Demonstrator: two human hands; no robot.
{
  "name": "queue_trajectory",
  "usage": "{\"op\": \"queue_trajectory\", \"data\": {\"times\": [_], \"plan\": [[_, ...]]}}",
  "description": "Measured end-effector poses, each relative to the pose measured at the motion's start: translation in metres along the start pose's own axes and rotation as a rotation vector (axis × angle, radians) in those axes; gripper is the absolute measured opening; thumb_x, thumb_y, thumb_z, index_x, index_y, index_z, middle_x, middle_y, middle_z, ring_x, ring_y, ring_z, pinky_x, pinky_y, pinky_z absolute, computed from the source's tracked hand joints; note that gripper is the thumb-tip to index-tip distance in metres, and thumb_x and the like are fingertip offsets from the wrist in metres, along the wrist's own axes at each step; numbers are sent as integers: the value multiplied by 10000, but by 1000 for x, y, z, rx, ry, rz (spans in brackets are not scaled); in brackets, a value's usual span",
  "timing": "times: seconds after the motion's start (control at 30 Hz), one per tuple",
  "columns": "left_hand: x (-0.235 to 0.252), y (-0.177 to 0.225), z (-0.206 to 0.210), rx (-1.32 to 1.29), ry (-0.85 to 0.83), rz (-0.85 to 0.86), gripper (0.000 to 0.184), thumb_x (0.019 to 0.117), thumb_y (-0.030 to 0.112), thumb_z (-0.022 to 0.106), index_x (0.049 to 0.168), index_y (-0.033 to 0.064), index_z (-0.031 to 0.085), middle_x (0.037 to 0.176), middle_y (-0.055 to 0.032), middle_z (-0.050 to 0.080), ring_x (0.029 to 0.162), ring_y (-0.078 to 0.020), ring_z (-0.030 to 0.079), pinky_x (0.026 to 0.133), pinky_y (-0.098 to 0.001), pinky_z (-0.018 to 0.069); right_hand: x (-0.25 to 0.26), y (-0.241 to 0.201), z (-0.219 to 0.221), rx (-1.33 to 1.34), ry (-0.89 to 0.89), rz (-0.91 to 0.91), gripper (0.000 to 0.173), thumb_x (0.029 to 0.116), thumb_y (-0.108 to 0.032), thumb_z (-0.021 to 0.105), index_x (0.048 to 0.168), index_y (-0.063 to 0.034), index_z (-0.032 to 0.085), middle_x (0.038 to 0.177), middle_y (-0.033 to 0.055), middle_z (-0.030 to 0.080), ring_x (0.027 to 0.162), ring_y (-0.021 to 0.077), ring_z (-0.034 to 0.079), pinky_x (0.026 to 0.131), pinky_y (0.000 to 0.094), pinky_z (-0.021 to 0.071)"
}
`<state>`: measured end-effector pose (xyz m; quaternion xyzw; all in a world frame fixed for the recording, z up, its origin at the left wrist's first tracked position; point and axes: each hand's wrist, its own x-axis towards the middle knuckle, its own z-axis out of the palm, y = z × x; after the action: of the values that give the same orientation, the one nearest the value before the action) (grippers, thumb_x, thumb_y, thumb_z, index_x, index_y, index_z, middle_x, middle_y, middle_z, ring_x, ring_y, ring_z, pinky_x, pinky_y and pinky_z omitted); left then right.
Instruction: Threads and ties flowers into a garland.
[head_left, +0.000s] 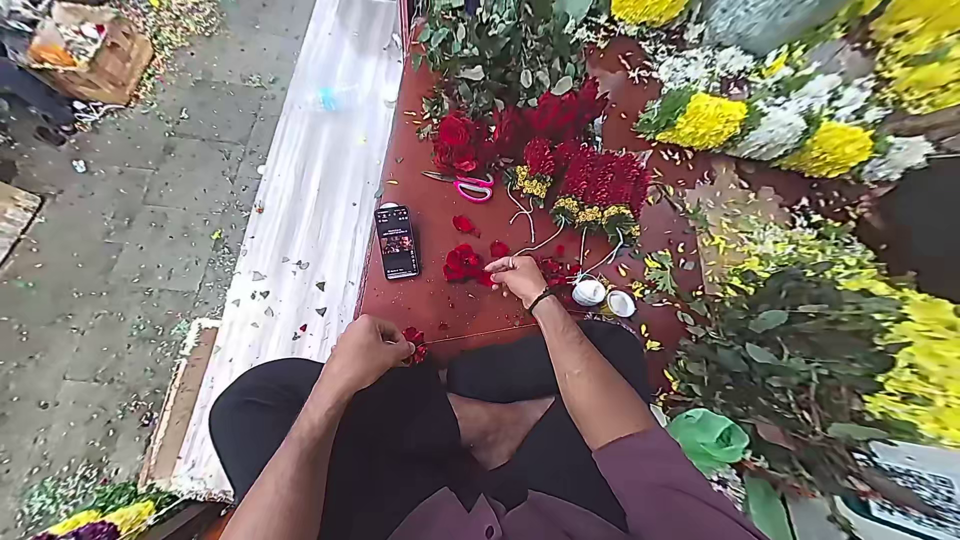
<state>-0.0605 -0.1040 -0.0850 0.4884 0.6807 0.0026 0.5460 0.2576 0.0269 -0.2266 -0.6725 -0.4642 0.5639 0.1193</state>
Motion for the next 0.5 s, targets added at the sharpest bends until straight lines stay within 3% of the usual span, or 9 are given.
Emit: {"op": "queue_trajectory", "data": {"times": [0.1, 0.2, 0.37, 0.5], "plan": [[-1, 1, 0, -7, 11, 8, 227, 875, 395, 776, 848, 170, 766, 762, -1, 718, 709, -163, 684, 701, -500, 568, -24, -10, 4, 191, -81, -37, 196, 918, -38, 703, 1112, -8, 696, 902, 145, 729, 639, 200, 677, 548, 341, 572], [-1, -1, 1, -10, 21, 19, 232, 869, 393, 772, 844, 161, 768, 767, -4, 721, 724, -169, 686, 713, -510, 564, -47, -17, 10, 294, -147, -130, 189, 937, -18, 662, 1125, 0, 645, 888, 154, 698, 657, 217, 666, 525, 342, 549], [2, -2, 2, -6, 16, 26, 250, 866, 409, 765, 842, 160, 764, 753, -5, 709, 702, -175, 673, 698, -515, 559, -66, -20, 17, 365, -191, -216, 151, 960, -8, 582, 1066, -2, 690, 896, 162, 722, 661, 231, 689, 509, 342, 560], [2, 0, 3, -11, 18, 8, 241, 868, 404, 769, 843, 165, 768, 761, -2, 722, 715, -174, 687, 713, -525, 566, -71, -25, 20, 343, -178, -253, 140, 973, -38, 609, 1083, 9, 680, 855, 161, 720, 618, 207, 674, 489, 322, 546]]}}
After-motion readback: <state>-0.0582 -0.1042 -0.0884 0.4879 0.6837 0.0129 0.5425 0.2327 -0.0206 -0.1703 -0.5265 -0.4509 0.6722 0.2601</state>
